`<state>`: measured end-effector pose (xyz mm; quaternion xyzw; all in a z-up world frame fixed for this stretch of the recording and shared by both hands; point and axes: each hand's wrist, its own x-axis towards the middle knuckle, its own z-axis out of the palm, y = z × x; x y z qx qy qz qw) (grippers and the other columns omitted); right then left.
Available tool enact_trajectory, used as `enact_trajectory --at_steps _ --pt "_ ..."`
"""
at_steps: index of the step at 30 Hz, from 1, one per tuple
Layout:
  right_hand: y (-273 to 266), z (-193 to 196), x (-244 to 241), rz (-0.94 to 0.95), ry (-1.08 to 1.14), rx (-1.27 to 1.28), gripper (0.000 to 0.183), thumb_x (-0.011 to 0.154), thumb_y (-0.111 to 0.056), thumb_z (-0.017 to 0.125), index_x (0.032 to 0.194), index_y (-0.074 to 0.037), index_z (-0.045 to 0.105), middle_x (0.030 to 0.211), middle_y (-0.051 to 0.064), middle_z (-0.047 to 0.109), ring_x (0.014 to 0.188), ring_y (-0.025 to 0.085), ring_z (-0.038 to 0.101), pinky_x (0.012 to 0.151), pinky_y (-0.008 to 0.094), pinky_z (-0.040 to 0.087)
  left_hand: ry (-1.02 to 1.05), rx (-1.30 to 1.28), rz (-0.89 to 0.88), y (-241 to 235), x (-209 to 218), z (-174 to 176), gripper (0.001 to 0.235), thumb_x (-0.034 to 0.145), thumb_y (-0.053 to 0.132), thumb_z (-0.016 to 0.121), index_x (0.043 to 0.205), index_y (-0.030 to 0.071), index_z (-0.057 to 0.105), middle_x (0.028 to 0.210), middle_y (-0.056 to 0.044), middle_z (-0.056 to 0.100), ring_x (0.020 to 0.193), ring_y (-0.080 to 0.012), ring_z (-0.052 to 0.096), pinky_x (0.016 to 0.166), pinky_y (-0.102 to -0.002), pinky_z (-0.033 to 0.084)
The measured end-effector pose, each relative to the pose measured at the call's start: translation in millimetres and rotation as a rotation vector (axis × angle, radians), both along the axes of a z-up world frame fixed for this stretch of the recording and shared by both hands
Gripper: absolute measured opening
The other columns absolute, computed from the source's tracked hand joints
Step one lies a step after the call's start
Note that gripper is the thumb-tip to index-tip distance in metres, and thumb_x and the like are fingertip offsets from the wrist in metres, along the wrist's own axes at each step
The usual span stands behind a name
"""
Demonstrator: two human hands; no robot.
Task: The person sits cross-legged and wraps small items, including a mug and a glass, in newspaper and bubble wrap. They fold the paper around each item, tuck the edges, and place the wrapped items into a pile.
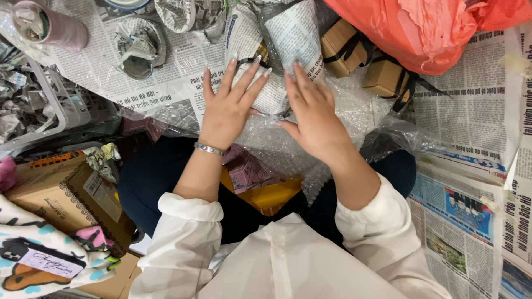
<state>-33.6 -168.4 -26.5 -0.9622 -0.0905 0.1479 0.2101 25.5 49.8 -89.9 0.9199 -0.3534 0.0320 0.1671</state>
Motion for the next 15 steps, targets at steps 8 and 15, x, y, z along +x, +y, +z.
enact_trajectory --at_steps 8,15 --pt "42 -21 -30 -0.083 -0.127 0.232 0.089 0.098 -0.027 0.07 0.159 0.006 0.014 0.161 0.041 0.006 0.151 0.058 0.017 0.122 0.054 0.031 0.029 0.042 0.108 -9 -15 -5 0.087 0.081 0.035 0.082 0.159 0.022 0.044 0.165 0.0 0.039 0.155 -0.029 0.029 0.119 -0.073 0.014" --pt "44 -38 -33 -0.049 -0.197 0.254 0.079 0.096 -0.026 0.071 0.156 0.005 0.029 0.165 0.035 0.013 0.151 0.06 0.016 0.12 0.057 0.034 -0.066 0.165 0.138 -11 -20 4 0.074 0.098 0.033 0.072 0.163 0.017 0.04 0.168 -0.001 0.038 0.159 -0.0224 0.03 0.124 -0.068 0.013"
